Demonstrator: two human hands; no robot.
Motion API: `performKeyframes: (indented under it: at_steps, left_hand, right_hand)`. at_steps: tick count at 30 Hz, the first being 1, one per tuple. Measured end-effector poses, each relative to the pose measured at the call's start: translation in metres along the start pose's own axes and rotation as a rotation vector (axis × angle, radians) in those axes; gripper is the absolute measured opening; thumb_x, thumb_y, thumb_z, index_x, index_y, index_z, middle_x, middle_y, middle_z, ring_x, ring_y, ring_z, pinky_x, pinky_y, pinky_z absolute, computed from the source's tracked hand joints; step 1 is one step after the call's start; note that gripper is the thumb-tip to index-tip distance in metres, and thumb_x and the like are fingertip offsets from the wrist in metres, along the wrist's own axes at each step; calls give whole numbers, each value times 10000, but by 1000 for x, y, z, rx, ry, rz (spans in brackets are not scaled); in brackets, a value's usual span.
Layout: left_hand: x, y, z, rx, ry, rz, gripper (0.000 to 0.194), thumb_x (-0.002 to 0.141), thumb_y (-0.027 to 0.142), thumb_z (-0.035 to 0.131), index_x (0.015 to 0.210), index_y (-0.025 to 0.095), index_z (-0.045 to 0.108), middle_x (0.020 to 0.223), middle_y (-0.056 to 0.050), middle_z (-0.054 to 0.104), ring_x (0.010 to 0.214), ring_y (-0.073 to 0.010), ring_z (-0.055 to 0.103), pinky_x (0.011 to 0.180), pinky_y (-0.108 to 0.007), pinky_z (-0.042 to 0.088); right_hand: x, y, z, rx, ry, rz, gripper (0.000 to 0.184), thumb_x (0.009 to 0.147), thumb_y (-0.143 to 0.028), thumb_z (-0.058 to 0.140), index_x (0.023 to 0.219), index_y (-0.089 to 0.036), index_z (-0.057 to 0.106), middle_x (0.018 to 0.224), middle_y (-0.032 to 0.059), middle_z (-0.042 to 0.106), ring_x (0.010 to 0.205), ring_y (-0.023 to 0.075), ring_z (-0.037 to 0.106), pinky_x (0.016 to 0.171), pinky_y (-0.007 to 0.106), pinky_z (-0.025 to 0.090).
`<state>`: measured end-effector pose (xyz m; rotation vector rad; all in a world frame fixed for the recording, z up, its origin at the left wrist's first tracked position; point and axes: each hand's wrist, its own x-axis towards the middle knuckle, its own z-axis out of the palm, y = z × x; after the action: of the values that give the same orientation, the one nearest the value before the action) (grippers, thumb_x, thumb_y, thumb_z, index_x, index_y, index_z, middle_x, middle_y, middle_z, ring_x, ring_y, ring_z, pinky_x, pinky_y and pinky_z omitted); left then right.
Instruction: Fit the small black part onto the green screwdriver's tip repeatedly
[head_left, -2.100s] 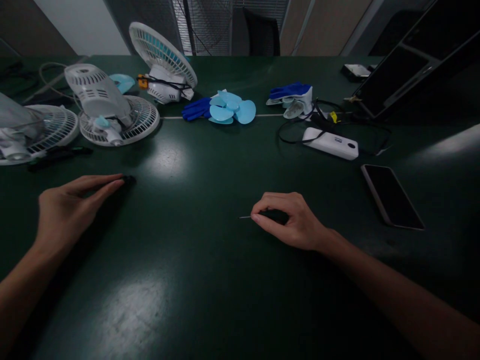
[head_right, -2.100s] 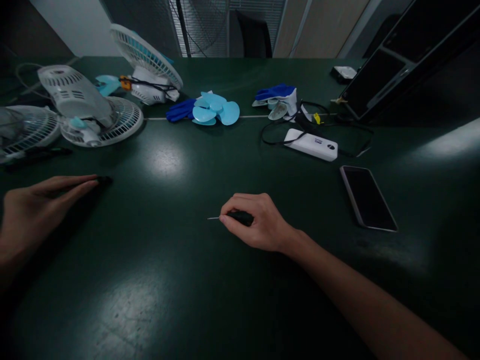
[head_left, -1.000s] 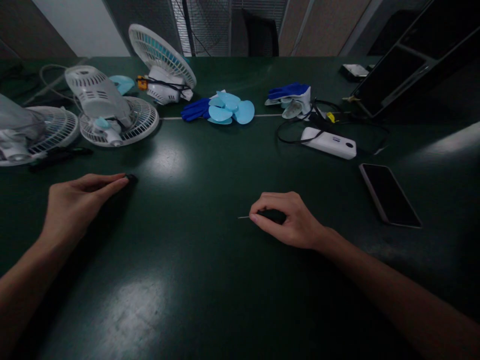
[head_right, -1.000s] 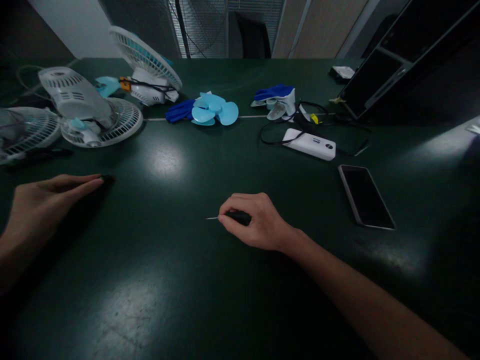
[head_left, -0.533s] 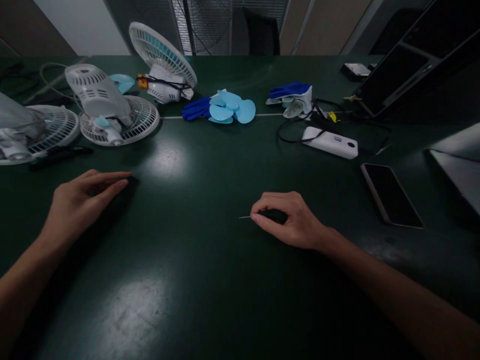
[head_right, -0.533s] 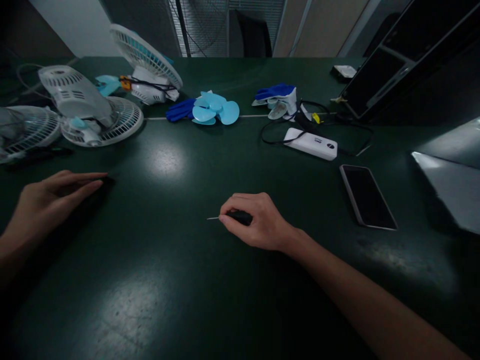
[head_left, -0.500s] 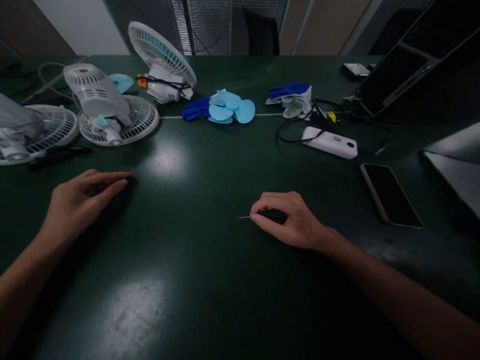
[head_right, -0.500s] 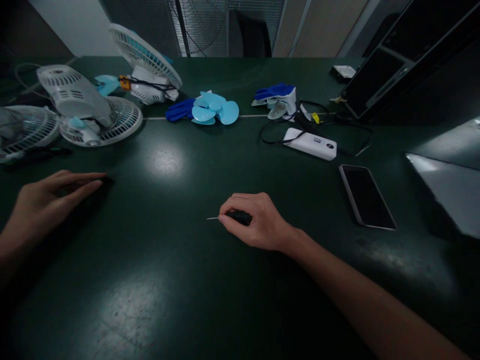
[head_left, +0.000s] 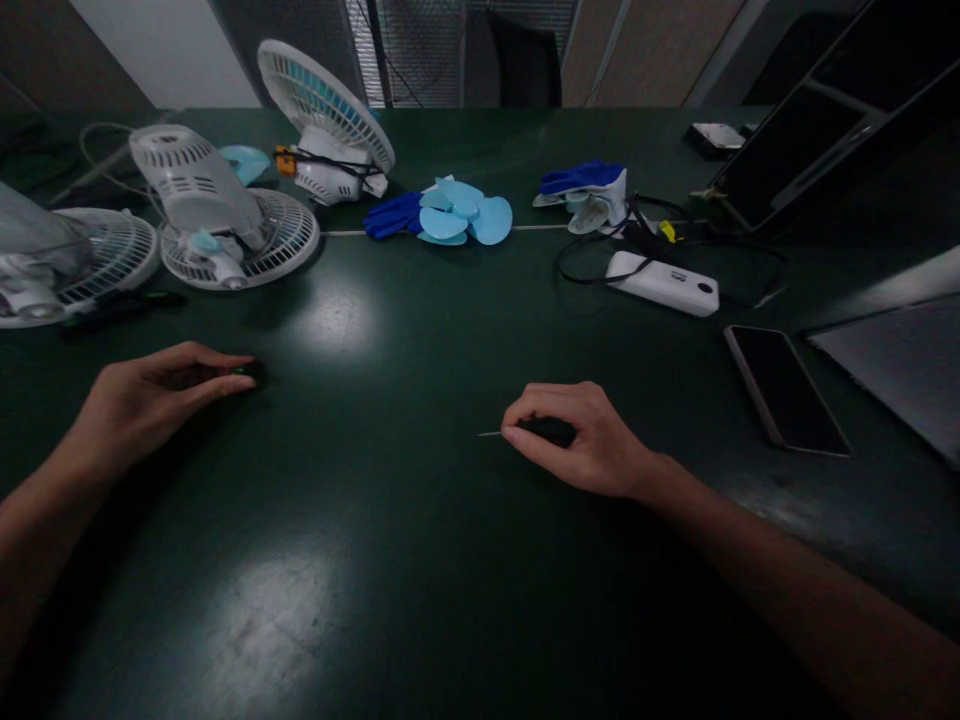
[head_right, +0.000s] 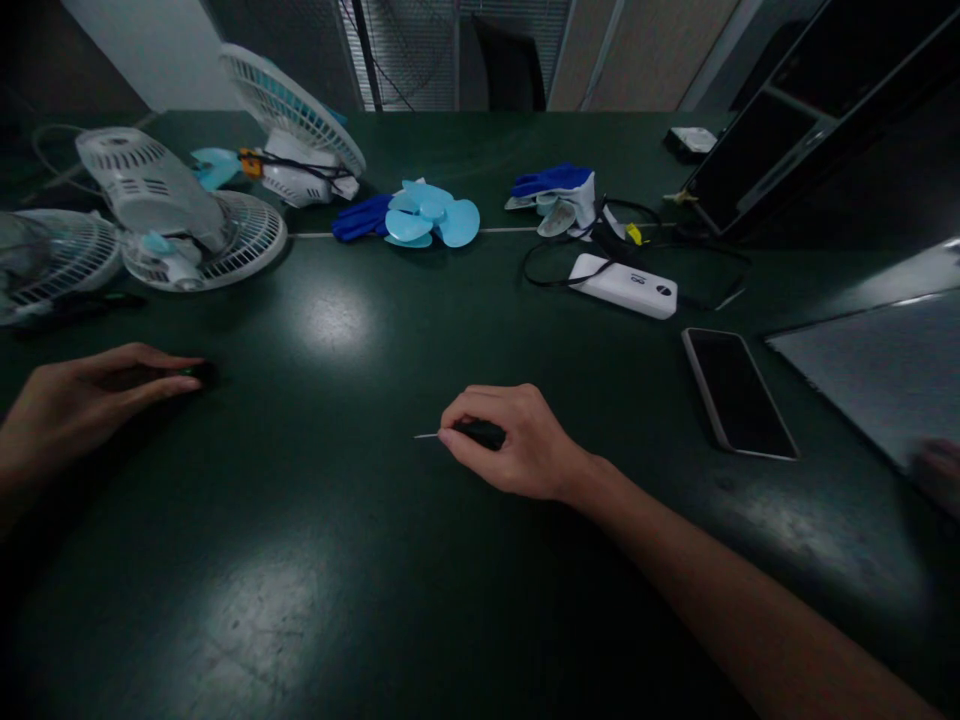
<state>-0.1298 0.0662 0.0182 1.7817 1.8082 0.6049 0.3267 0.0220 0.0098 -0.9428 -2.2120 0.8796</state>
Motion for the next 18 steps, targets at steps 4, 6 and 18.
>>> performKeyframes:
  at_steps: [4,6,18]
  left_hand:
    - [2,2,2,-26,18,-6,631,662,675,788,1070,203,700,1202,-43,703,1119,-241,641,1065,-375,461]
    - [1,4,3,-50,22,-24,653,638,681,801,1066,197,704,1200,-53,702,1126,-252,639,1064,-381,460]
    - [-7,-1,15,401,191,210,419,953,488,527,1294,280,653,1222,-12,635,975,-197,636,810,-270,481]
  right_hand:
    - [0,0,0,-7,-4,-2,121,946,-261,611,956,-176,697,876,11,687,754,100,628,672,242,482]
    - [0,-1,0,-8,-1,-3,125,948,-264,608,955,-175,696,876,14,687,755,103,628,672,243,482]
    - [-1,0,1,-13,14,-13,133,947,-276,609,964,-178,698,883,15,696,769,109,631,694,252,494]
